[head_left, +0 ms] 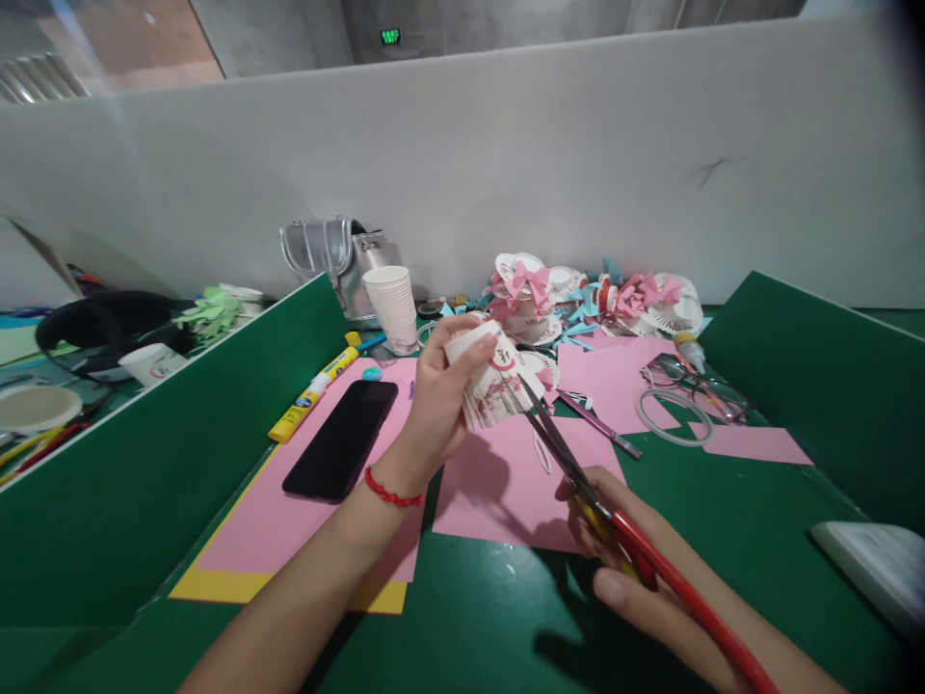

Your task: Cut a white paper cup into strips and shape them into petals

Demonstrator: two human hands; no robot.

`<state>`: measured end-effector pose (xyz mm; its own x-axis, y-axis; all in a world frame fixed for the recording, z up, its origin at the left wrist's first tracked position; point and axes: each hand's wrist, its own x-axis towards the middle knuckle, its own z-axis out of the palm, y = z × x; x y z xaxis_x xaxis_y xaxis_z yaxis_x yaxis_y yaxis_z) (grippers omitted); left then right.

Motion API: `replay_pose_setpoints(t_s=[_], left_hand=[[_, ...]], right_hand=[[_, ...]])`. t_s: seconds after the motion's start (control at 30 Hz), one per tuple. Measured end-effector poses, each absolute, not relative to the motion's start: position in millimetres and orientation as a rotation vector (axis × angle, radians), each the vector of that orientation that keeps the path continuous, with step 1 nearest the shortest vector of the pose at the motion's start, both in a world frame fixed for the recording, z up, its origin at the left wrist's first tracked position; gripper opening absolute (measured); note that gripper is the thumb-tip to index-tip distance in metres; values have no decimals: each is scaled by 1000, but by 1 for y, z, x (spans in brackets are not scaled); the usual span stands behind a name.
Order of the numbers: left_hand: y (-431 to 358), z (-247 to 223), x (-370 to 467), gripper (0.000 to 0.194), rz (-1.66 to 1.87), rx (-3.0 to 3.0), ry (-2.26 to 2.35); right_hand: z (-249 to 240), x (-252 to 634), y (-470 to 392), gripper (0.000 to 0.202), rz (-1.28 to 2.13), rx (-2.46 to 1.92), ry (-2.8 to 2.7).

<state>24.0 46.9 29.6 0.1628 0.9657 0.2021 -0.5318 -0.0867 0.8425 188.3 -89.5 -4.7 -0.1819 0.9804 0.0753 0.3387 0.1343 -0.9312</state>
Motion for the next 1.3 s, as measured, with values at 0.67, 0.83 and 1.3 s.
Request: replay_pose_setpoints(t_s=[0.67, 0.83, 1.3], left_hand=[[38, 19, 32, 32, 1196, 1044, 603], [36, 23, 33, 35, 1182, 1009, 564], [45, 46, 8, 33, 1185, 1091, 604]], right_hand=[[-1, 187, -91, 54, 1180, -1264, -1546], [-4, 180, -88, 54, 1224, -1233, -1472], [-1, 163, -79, 41, 1383, -1054, -1411]])
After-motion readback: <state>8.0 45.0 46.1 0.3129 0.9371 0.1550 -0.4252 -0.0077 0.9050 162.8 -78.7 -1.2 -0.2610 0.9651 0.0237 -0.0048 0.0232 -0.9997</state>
